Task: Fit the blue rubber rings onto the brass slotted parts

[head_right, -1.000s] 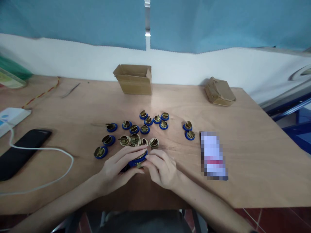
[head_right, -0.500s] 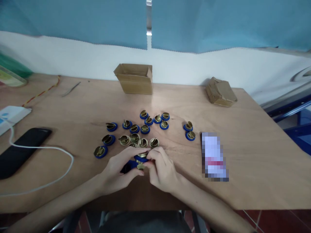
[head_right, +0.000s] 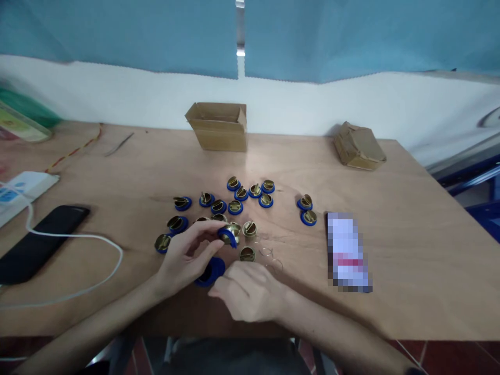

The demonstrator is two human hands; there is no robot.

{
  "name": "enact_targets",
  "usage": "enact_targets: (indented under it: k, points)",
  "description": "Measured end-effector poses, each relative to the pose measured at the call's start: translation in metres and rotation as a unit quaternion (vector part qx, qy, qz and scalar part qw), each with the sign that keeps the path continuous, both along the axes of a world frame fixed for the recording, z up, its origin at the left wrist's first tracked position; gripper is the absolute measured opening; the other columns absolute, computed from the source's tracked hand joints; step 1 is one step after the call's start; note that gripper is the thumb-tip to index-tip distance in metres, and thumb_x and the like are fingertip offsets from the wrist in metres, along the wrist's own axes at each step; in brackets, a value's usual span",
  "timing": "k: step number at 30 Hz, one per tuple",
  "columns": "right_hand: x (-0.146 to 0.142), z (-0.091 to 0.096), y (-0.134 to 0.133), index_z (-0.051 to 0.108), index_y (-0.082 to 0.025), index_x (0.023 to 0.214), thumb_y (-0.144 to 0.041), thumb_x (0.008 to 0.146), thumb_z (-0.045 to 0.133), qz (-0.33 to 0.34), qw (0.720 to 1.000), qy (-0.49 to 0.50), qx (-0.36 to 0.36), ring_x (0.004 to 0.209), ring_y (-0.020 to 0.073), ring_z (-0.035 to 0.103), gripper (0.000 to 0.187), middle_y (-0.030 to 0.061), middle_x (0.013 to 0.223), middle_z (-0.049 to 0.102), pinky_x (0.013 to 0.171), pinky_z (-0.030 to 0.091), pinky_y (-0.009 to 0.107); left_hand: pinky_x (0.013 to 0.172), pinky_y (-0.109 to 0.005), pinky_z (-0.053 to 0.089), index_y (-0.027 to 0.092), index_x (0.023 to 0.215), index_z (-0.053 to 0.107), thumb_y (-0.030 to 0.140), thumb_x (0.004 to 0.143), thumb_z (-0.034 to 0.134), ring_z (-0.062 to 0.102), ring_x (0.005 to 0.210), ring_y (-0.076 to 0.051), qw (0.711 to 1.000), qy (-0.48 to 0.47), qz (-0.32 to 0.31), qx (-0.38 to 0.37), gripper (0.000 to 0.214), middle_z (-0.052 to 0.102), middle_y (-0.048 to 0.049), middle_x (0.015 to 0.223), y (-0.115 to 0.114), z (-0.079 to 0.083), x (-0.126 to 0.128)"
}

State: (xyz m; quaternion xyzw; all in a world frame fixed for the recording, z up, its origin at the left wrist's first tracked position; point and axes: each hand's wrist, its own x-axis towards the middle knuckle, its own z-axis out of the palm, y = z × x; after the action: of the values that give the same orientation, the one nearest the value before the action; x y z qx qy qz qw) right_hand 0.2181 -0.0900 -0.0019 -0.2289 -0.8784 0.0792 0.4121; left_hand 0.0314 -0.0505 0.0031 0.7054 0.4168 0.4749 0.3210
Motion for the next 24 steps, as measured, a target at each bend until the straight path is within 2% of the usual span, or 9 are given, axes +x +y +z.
enact_targets:
  k: [3,5,7,9,11,15,19,24]
  points:
    - [0.008,0.003,0.007,0.059,-0.020,0.106,-0.009,0.092,0.057,-0.088,0.991,0.096,-0.015,0.068,0.0177,0.062,0.018,0.0028,0.077,0.064,0.055,0.053,0.029,0.081,-0.024,0.061,0.021,0.126,0.061,0.016,0.095,0.059,0.073,0.090,-0.015,1.000,0.009,0.007,0.016,0.031,0.074,-0.0057,0.107,0.001,-0.003,-0.001]
    - [0.013,0.005,0.014,0.058,-0.020,0.113,-0.006,0.091,0.057,-0.145,0.981,0.119,-0.056,0.080,0.0198,0.065,0.026,0.0062,0.088,0.065,0.065,0.057,0.031,0.082,-0.025,0.061,0.020,0.128,0.059,0.016,0.097,0.057,0.072,0.091,-0.015,1.000,0.005,0.001,0.030,0.032,0.073,-0.0067,0.108,0.000,-0.005,-0.002]
    - [0.016,0.007,0.019,0.056,-0.020,0.121,-0.009,0.094,0.056,-0.184,0.963,0.149,-0.132,0.085,0.0192,0.064,0.029,0.0092,0.102,0.062,0.069,0.058,0.032,0.079,-0.024,0.060,0.020,0.126,0.059,0.014,0.097,0.055,0.071,0.089,-0.015,0.999,0.003,-0.025,0.039,0.030,0.072,-0.0072,0.107,-0.002,-0.006,-0.002]
    - [0.017,0.007,0.023,0.054,-0.020,0.126,-0.012,0.098,0.052,-0.163,0.951,0.157,-0.212,0.089,0.0186,0.064,0.029,0.0104,0.109,0.060,0.071,0.058,0.031,0.077,-0.025,0.060,0.021,0.125,0.058,0.013,0.096,0.054,0.070,0.088,-0.015,0.997,0.004,-0.061,0.043,0.030,0.070,-0.0073,0.106,-0.005,-0.007,-0.001]
    - [0.016,0.008,0.024,0.059,-0.020,0.120,-0.013,0.101,0.047,-0.116,0.949,0.139,-0.260,0.090,0.0179,0.065,0.024,0.0091,0.108,0.061,0.073,0.058,0.030,0.080,-0.026,0.060,0.022,0.125,0.057,0.011,0.096,0.054,0.069,0.091,-0.016,0.995,0.007,-0.084,0.046,0.032,0.069,-0.0076,0.106,-0.008,-0.008,0.001]
    - [0.014,0.007,0.025,0.062,-0.020,0.102,-0.014,0.102,0.047,-0.074,0.945,0.157,-0.276,0.081,0.0154,0.063,0.017,0.0047,0.095,0.062,0.069,0.055,0.028,0.086,-0.031,0.061,0.023,0.126,0.057,0.009,0.096,0.054,0.067,0.103,-0.019,0.994,0.008,-0.075,0.085,0.033,0.064,-0.0098,0.115,-0.008,-0.008,0.004]
    - [0.013,0.006,0.024,0.059,-0.020,0.093,-0.016,0.102,0.049,-0.064,0.932,0.194,-0.299,0.075,0.0136,0.060,0.014,0.0022,0.088,0.059,0.063,0.051,0.024,0.078,-0.028,0.064,0.023,0.116,0.063,0.004,0.095,0.053,0.069,0.087,-0.011,0.986,0.017,-0.079,0.148,0.030,0.054,-0.0102,0.128,-0.007,-0.008,0.006]
    - [0.012,0.007,0.020,0.057,-0.021,0.089,-0.020,0.104,0.048,-0.073,0.925,0.192,-0.320,0.074,0.0140,0.058,0.017,0.0018,0.086,0.058,0.066,0.049,0.026,0.080,-0.025,0.066,0.018,0.105,0.068,-0.001,0.091,0.058,0.071,0.096,-0.014,0.974,0.008,-0.046,0.220,0.025,0.062,-0.0079,0.116,-0.009,-0.009,0.006]
